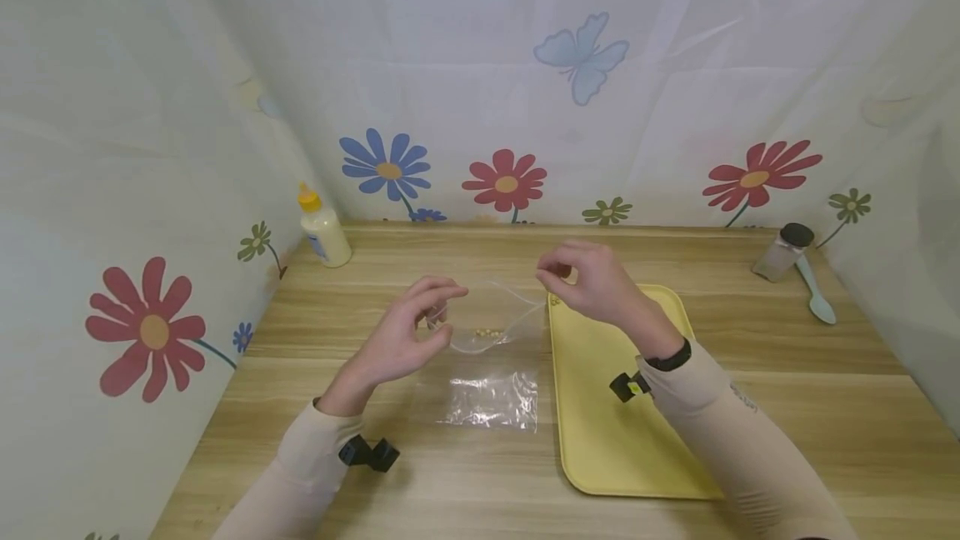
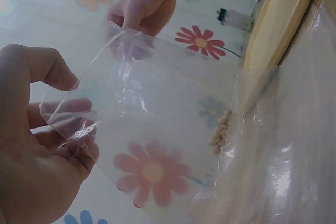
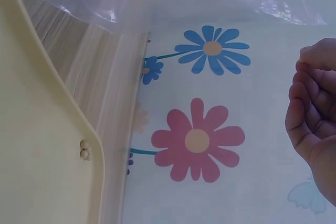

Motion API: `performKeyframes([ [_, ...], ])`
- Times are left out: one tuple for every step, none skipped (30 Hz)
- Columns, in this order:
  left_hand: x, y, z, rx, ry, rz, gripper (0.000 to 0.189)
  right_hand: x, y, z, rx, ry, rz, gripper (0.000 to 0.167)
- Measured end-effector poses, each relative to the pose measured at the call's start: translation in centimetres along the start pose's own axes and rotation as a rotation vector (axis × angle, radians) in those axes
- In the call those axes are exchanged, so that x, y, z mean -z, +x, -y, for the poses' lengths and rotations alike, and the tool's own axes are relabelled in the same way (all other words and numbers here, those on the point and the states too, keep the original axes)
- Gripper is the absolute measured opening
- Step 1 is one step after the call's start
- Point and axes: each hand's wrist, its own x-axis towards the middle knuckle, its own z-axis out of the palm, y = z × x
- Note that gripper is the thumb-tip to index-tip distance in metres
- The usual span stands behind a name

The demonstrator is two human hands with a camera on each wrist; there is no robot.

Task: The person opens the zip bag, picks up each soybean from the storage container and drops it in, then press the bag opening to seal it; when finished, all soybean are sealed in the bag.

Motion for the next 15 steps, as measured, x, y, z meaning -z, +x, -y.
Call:
performKeyframes([
  [0.0,0.0,0.0,0.001,0.001,0.001,0.051,0.0,0.1,0.2,0.009,0.007,-0.005,0.006],
  [0.0,0.0,0.0,0.002,0.002,0.001,0.051,0.0,0.1,0.4,0.016,0.011,-0.009,0.006],
  [0.0,0.0,-0.1,0.003,0.002,0.001,0.051,0.0,0.2,0.6,0.023,0.016,-0.012,0.006],
  [0.0,0.0,-0.1,0.004,0.003,0.001,0.051,0.0,0.3,0.8,0.029,0.022,-0.014,0.006],
  [0.0,0.0,-0.1,0.004,0.003,0.001,0.051,0.0,0.3,1.0,0.035,0.027,-0.017,0.006],
  [0.0,0.0,-0.1,0.004,0.003,0.002,0.051,0.0,0.4,1.2,0.041,0.03,-0.018,0.006],
  [0.0,0.0,-0.1,0.003,0.004,0.001,0.051,0.0,0.5,1.4,0.048,0.032,-0.019,0.006],
  [0.0,0.0,-0.1,0.001,0.003,0.001,0.051,-0.1,0.5,1.6,0.054,0.035,-0.021,0.006],
  [0.0,0.0,-0.1,0.001,0.003,0.001,0.051,-0.1,0.6,1.8,0.061,0.041,-0.023,0.005],
  [0.0,0.0,0.0,-0.001,0.002,0.001,0.051,-0.1,0.6,2.0,0.066,0.045,-0.024,0.005],
  [0.0,0.0,0.0,-0.002,0.001,0.001,0.05,-0.1,0.7,2.1,0.069,0.051,-0.023,0.005],
  [0.0,0.0,0.0,-0.003,0.0,0.0,0.05,-0.1,0.8,2.3,0.074,0.054,-0.023,0.005],
  [0.0,0.0,0.0,-0.003,-0.002,0.0,0.05,-0.1,0.8,2.4,0.081,0.061,-0.025,0.005],
  [0.0,0.0,0.1,-0.003,-0.003,0.0,0.05,-0.2,0.9,2.6,0.088,0.069,-0.026,0.006],
  [0.0,0.0,0.1,-0.002,-0.004,-0.001,0.05,-0.2,0.9,2.7,0.095,0.074,-0.026,0.006],
])
